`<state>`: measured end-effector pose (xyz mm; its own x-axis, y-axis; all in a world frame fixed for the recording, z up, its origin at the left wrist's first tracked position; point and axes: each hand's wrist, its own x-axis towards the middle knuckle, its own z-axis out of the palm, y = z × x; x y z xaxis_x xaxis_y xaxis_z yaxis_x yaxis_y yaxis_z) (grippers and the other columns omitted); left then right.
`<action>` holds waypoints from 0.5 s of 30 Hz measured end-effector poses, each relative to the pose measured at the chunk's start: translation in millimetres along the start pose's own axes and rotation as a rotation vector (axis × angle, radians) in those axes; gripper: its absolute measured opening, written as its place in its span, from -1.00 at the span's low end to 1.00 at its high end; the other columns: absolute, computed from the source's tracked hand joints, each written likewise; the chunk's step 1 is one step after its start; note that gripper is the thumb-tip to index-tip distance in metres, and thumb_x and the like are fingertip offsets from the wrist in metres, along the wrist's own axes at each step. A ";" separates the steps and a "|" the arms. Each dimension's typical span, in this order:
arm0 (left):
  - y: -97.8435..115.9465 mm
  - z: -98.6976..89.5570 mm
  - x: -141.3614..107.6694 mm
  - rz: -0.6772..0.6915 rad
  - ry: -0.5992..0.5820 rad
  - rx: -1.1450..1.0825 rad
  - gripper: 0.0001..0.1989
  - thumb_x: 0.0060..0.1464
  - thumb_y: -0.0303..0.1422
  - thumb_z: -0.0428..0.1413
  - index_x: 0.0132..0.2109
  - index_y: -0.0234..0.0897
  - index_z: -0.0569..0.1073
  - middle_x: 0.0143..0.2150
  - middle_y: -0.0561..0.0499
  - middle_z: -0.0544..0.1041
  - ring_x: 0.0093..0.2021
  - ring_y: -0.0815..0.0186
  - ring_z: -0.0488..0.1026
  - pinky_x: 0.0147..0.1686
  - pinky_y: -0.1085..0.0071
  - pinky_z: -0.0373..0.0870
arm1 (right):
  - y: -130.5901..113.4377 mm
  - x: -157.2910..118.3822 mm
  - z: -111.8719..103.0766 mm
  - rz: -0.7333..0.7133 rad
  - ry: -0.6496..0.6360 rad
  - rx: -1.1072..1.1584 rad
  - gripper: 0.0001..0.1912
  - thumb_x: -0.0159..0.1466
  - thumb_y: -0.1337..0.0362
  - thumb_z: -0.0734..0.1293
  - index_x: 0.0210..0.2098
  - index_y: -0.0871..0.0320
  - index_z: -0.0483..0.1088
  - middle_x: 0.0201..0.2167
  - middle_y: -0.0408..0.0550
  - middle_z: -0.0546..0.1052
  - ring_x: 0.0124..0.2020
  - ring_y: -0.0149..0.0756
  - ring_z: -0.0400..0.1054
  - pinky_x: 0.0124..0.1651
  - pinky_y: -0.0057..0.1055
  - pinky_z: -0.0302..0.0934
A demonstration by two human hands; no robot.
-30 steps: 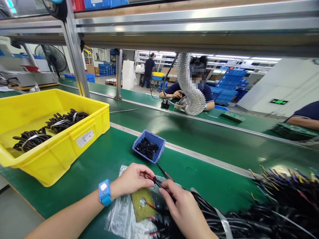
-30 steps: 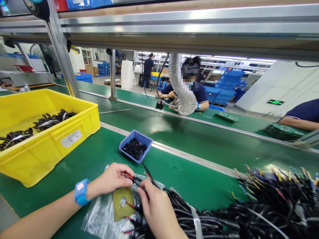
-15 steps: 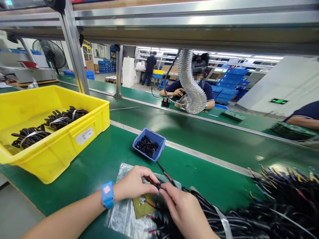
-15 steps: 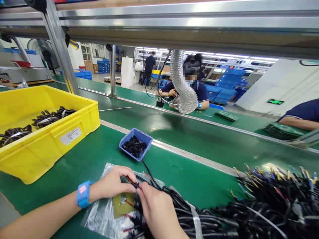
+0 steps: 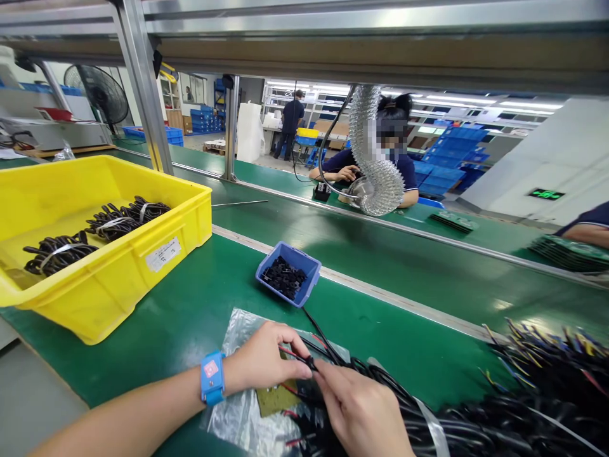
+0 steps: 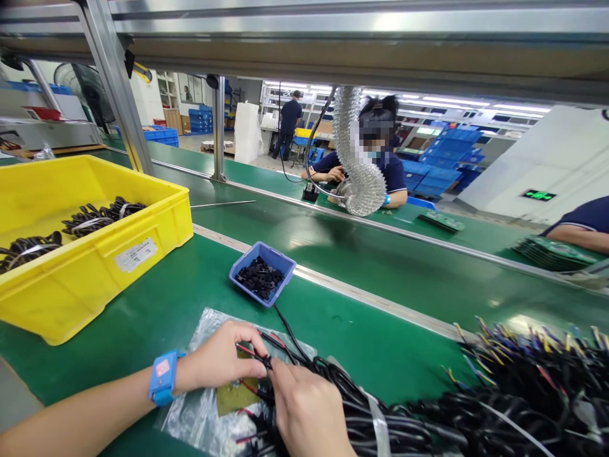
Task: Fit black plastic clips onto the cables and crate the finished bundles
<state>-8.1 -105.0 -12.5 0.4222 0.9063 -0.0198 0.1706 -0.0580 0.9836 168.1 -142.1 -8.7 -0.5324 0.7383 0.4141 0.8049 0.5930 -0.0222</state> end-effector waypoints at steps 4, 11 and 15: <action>2.8 1.8 -0.3 -0.013 0.012 -0.005 -0.87 -0.22 -0.48 0.24 -0.38 -0.33 0.55 -0.35 0.00 0.57 -0.32 0.30 0.45 -0.27 0.46 0.33 | 0.2 -0.8 -1.1 0.006 -0.016 -0.004 -0.68 0.31 0.34 0.03 -0.41 0.14 0.37 -0.65 -0.13 0.46 -0.66 -0.34 0.36 -0.59 -0.46 0.06; 0.5 -6.6 0.8 0.024 -0.049 -0.024 -0.81 -0.24 -0.44 0.27 -0.35 -0.30 0.57 -0.34 0.02 0.57 -0.30 0.29 0.45 -0.27 0.47 0.31 | 3.3 -0.7 -2.4 0.071 -0.121 0.081 -0.69 0.33 0.29 0.04 -0.36 0.12 0.37 -0.56 -0.10 0.53 -0.58 -0.34 0.42 -0.54 -0.50 0.14; 2.2 -10.0 0.9 0.013 -0.081 -0.018 -0.77 -0.28 -0.43 0.28 -0.33 -0.30 0.57 -0.33 0.01 0.56 -0.30 0.28 0.45 -0.28 0.46 0.31 | 2.8 0.5 -2.0 0.089 -0.135 0.108 -0.69 0.33 0.28 0.04 -0.38 0.12 0.36 -0.56 -0.10 0.52 -0.57 -0.32 0.43 -0.53 -0.50 0.15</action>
<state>-16.3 -100.1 -8.6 0.4953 0.8685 -0.0203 0.1485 -0.0617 0.9870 170.6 -140.6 -6.7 -0.4965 0.8216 0.2800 0.8216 0.5489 -0.1538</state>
